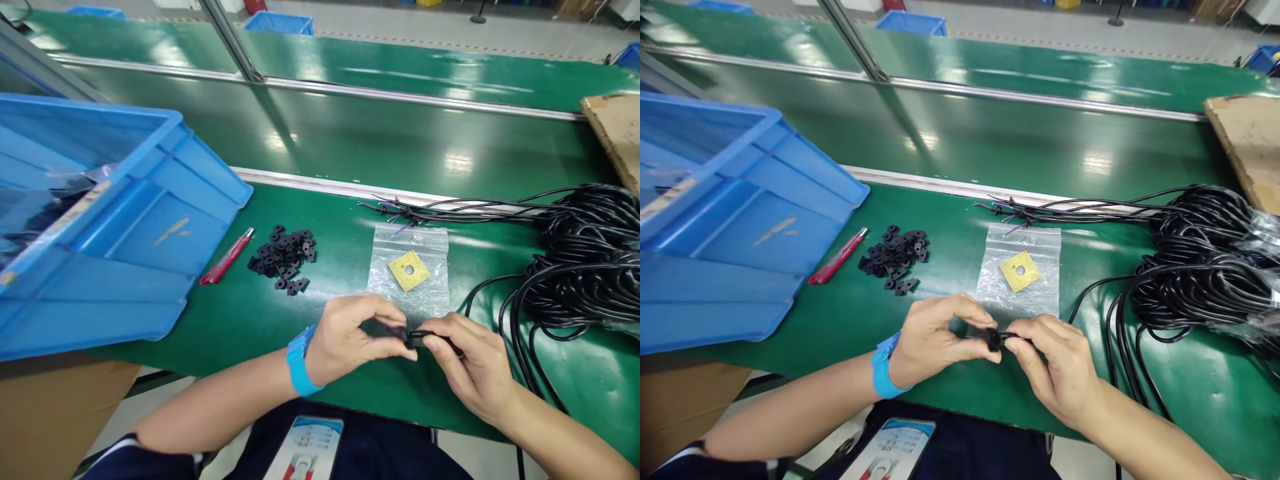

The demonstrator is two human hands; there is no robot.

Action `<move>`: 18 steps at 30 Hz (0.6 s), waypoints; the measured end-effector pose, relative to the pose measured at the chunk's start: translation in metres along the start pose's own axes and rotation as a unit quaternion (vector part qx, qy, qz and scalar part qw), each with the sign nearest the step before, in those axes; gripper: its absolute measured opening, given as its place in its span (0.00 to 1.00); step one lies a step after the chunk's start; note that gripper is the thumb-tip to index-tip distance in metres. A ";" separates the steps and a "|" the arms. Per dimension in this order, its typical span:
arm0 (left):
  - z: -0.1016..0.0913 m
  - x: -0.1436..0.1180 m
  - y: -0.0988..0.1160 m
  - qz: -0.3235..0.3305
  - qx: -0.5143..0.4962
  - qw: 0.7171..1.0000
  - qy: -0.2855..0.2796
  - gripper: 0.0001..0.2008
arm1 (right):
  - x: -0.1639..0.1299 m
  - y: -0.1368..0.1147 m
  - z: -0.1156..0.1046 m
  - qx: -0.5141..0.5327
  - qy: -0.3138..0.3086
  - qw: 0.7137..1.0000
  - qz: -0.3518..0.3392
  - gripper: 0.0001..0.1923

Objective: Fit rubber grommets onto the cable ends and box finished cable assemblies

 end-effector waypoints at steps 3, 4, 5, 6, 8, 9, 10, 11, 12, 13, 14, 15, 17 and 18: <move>-0.006 0.009 0.002 0.039 0.003 0.999 -0.013 0.14 | 0.000 -0.003 0.000 0.003 0.006 1.000 -0.019 0.05; -0.005 0.011 0.005 0.059 -0.003 0.998 -0.023 0.13 | -0.001 -0.004 0.001 0.004 0.005 1.000 -0.024 0.05; -0.005 0.013 0.007 0.079 -0.008 0.996 -0.034 0.11 | -0.001 -0.004 0.002 0.005 0.001 1.000 -0.027 0.05; -0.004 0.013 0.009 0.096 -0.009 0.994 -0.043 0.10 | -0.002 -0.005 0.004 0.004 -0.004 1.000 -0.027 0.06; -0.002 0.014 0.013 0.123 -0.005 0.991 -0.055 0.09 | -0.004 -0.005 0.007 0.004 -0.012 1.000 -0.022 0.06; -0.001 0.014 0.015 0.135 -0.003 0.989 -0.062 0.09 | -0.005 -0.005 0.008 0.007 -0.016 1.000 -0.018 0.06; 0.000 0.014 0.016 0.145 -0.001 0.987 -0.072 0.09 | -0.006 -0.005 0.010 0.012 -0.020 1.000 -0.014 0.06; 0.002 0.013 0.018 0.155 0.000 0.984 -0.084 0.08 | -0.006 -0.005 0.011 0.018 -0.024 0.999 -0.011 0.06; 0.004 0.013 0.018 0.162 0.003 0.982 -0.096 0.08 | -0.006 -0.004 0.012 0.024 -0.028 0.999 -0.007 0.07; 0.006 0.013 0.019 0.168 0.009 0.980 -0.106 0.08 | -0.006 -0.003 0.013 0.030 -0.032 0.999 -0.001 0.07; 0.007 0.013 0.018 0.172 0.019 0.979 -0.112 0.07 | -0.006 -0.001 0.013 0.035 -0.039 0.999 0.007 0.08; 0.007 0.014 0.018 0.174 0.031 0.978 -0.115 0.07 | -0.005 0.001 0.014 0.041 -0.048 0.998 0.018 0.08; 0.007 0.016 0.015 0.172 0.055 0.977 -0.113 0.07 | -0.003 0.006 0.015 0.050 -0.072 0.995 0.042 0.07; 0.006 0.018 0.014 0.166 0.066 0.978 -0.108 0.07 | -0.001 0.007 0.015 0.049 -0.082 0.994 0.051 0.07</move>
Point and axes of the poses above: each hand's wrist, its own x-axis towards the middle knuckle, its own z-axis out of the palm, y = z × x, the point moved 7 cm from there along x, towards the middle knuckle, and after that the axes turned 10 degrees about y, right-handed, at the moved point
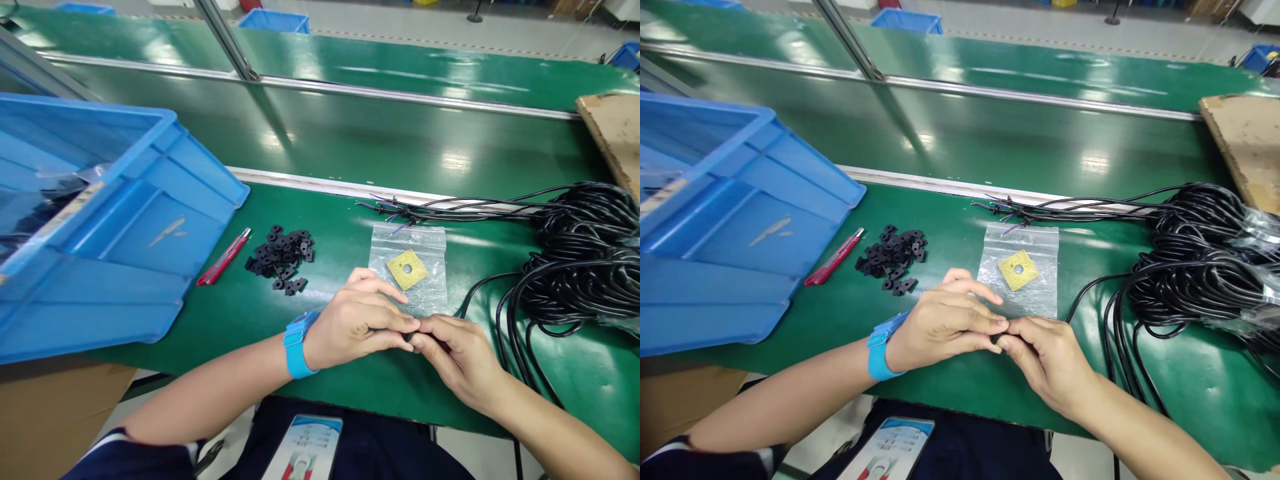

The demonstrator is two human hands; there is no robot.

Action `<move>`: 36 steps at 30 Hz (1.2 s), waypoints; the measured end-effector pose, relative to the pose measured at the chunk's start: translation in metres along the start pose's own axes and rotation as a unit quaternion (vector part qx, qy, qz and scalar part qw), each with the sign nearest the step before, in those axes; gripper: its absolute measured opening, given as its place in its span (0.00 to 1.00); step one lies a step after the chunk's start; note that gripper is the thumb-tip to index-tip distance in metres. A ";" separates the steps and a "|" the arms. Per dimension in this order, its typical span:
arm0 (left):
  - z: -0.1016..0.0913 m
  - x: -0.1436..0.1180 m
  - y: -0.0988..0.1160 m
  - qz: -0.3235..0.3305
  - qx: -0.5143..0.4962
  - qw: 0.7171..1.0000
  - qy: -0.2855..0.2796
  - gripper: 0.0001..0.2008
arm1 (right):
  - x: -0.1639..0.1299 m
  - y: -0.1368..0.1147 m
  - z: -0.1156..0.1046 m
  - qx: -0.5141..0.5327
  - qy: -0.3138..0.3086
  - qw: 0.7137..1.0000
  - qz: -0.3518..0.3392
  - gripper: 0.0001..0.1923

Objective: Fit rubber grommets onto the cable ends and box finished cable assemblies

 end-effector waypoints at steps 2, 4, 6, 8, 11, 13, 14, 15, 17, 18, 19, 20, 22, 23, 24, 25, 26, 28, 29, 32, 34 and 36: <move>-0.003 0.001 -0.004 -0.025 0.015 1.000 0.011 0.09 | 0.003 0.000 -0.003 -0.009 -0.006 1.000 0.006 0.05; -0.004 0.002 -0.005 -0.046 0.016 0.999 0.017 0.11 | 0.004 -0.002 -0.006 -0.021 0.003 1.000 -0.005 0.06; -0.003 0.003 -0.004 -0.051 0.002 0.999 0.015 0.10 | 0.004 -0.004 -0.007 -0.027 0.010 0.999 -0.021 0.08; 0.000 0.003 -0.002 -0.044 -0.015 0.999 0.013 0.09 | 0.002 -0.005 -0.005 -0.033 0.011 0.999 -0.032 0.10; 0.005 0.002 -0.002 -0.038 -0.021 0.999 0.011 0.08 | 0.000 -0.002 -0.002 -0.038 0.008 0.999 -0.036 0.13; 0.005 0.001 -0.003 -0.039 -0.018 0.999 0.004 0.08 | 0.000 0.000 0.001 -0.038 0.004 0.999 -0.039 0.15; 0.004 0.001 -0.004 -0.040 -0.012 0.999 -0.001 0.09 | 0.001 0.000 0.002 -0.039 0.006 0.998 -0.043 0.14; 0.002 0.000 -0.005 -0.041 -0.002 0.999 -0.005 0.11 | 0.001 -0.001 0.002 -0.043 0.013 0.998 -0.049 0.13; -0.006 0.000 -0.005 -0.044 0.025 0.999 -0.009 0.18 | 0.003 -0.004 0.001 -0.059 0.034 0.995 -0.068 0.11; -0.011 0.000 -0.005 -0.044 0.039 0.998 -0.008 0.21 | 0.004 -0.006 0.000 -0.069 0.045 0.994 -0.077 0.09; -0.017 0.000 -0.004 -0.043 0.052 0.998 -0.005 0.21 | 0.005 -0.008 -0.001 -0.079 0.056 0.992 -0.086 0.09; -0.023 0.000 -0.003 -0.042 0.062 0.997 -0.002 0.18 | 0.005 -0.009 -0.001 -0.087 0.065 0.990 -0.095 0.09; -0.034 -0.001 -0.001 -0.032 0.079 0.996 0.001 0.09 | 0.005 -0.012 -0.001 -0.095 0.072 0.987 -0.111 0.09; -0.038 -0.002 0.000 -0.023 0.089 0.996 -0.002 0.07 | 0.005 -0.013 0.000 -0.098 0.075 0.985 -0.120 0.10; -0.041 -0.003 0.001 -0.012 0.099 0.995 -0.010 0.06 | 0.004 -0.014 0.000 -0.101 0.076 0.984 -0.127 0.09; -0.042 -0.005 0.003 0.002 0.109 0.994 -0.022 0.06 | 0.004 -0.014 0.001 -0.107 0.076 0.982 -0.133 0.09; -0.043 -0.006 0.004 0.017 0.118 0.992 -0.034 0.06 | 0.003 -0.014 0.003 -0.114 0.073 0.981 -0.137 0.09; -0.043 -0.008 0.007 0.038 0.135 0.989 -0.053 0.07 | 0.000 -0.014 0.008 -0.129 0.066 0.979 -0.143 0.09; -0.043 -0.009 0.009 0.043 0.143 0.987 -0.056 0.07 | -0.001 -0.013 0.012 -0.136 0.062 0.978 -0.145 0.10; -0.046 -0.011 0.013 0.053 0.162 0.984 -0.053 0.06 | -0.002 -0.009 0.023 -0.149 0.046 0.978 -0.139 0.12; -0.052 -0.012 0.011 0.058 0.177 0.981 -0.049 0.06 | 0.001 -0.006 0.023 -0.158 0.031 0.978 -0.130 0.12; -0.063 -0.011 0.001 0.057 0.214 0.975 -0.029 0.05 | 0.003 -0.004 0.009 -0.184 0.024 0.974 -0.126 0.16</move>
Point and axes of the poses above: each hand's wrist, its own x-axis towards the middle knuckle, its own z-axis out of the palm, y = z × x, the point moved 7 cm from there along x, towards the middle knuckle, and after that the axes turned 10 degrees about y, right-handed, at the moved point
